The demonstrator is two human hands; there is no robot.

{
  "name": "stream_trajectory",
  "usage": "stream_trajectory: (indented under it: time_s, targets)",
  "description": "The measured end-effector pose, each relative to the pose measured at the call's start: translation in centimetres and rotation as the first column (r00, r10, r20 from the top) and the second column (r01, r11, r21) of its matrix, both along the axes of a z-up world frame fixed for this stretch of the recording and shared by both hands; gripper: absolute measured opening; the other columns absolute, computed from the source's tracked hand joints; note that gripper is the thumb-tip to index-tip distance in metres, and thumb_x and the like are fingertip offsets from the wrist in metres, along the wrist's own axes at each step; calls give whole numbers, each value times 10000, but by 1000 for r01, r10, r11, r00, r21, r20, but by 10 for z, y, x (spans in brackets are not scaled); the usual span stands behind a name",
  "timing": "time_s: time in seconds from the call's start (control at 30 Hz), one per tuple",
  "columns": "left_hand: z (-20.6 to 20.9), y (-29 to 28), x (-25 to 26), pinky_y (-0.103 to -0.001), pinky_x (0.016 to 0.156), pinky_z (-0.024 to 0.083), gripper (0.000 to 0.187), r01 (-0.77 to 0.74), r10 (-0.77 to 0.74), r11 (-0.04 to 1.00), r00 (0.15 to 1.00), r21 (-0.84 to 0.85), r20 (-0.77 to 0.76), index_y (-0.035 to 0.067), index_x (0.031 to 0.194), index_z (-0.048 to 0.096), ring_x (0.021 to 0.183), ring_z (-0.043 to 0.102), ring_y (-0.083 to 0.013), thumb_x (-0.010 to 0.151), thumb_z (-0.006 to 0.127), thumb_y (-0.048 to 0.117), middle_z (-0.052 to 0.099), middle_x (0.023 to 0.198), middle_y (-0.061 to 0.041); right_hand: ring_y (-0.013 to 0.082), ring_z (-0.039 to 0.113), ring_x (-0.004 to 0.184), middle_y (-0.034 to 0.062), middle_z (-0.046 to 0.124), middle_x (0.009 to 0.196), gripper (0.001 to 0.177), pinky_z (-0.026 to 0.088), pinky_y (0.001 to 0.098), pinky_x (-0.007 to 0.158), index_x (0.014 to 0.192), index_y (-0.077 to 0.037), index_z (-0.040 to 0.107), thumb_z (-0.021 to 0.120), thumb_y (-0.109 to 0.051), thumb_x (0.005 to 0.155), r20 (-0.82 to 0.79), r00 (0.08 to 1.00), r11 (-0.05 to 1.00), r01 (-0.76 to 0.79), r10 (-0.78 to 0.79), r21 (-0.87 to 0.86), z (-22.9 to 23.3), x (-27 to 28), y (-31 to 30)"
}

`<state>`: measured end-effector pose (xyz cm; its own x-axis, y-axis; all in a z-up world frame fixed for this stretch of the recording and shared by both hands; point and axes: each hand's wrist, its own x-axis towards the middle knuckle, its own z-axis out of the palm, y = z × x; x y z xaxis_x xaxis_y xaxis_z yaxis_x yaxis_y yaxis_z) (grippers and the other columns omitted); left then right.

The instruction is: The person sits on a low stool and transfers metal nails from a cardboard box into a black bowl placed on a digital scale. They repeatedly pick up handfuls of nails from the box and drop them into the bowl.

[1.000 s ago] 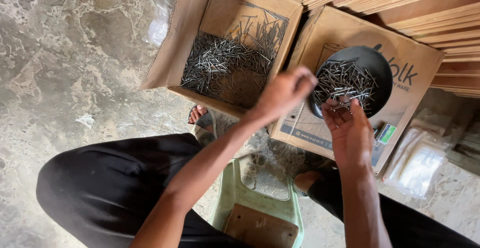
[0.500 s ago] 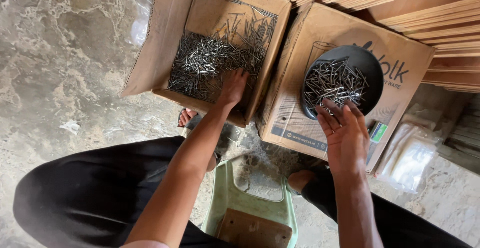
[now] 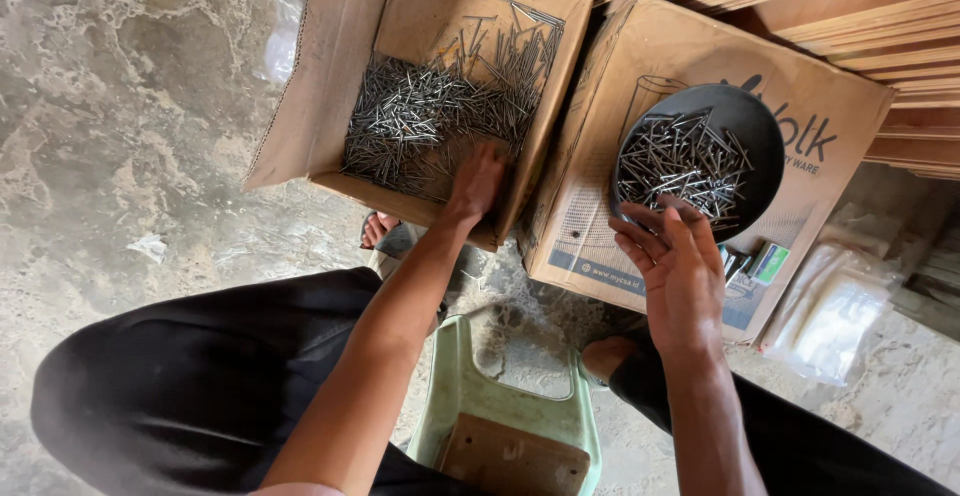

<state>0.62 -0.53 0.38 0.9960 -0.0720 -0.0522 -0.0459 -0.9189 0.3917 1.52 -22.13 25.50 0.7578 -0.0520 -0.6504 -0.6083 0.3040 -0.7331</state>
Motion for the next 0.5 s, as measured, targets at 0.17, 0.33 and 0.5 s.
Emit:
stream_trajectory:
  time_s: [0.17,0.33,0.5]
  targets:
    - [-6,2,-2,-425,677,471,127,-266,270,942,963,-203,-8,43,892,546,774,599,-339,767,549,25,560,776,-135,293,644,920,208,616,1024,169,535,353,807,1115,-80,445,393,-137,965,45,994,995,-95,95,1,-1,-2,3]
    - [106,-23,-2,-339,693,495,63,-378,473,803,875,-461,106,74,912,564,760,614,-278,862,548,109,586,781,-98,277,619,956,210,606,1033,210,507,382,846,1130,-17,480,462,-85,932,103,971,970,-199,214,-140,8,-9,18]
    - [173,-89,-10,-239,708,484,72,-69,321,871,830,-486,457,146,884,622,752,597,-142,814,620,128,588,766,32,250,542,1022,203,543,1102,371,444,450,928,1238,82,424,462,-144,947,79,978,974,-182,194,-132,-7,-13,15]
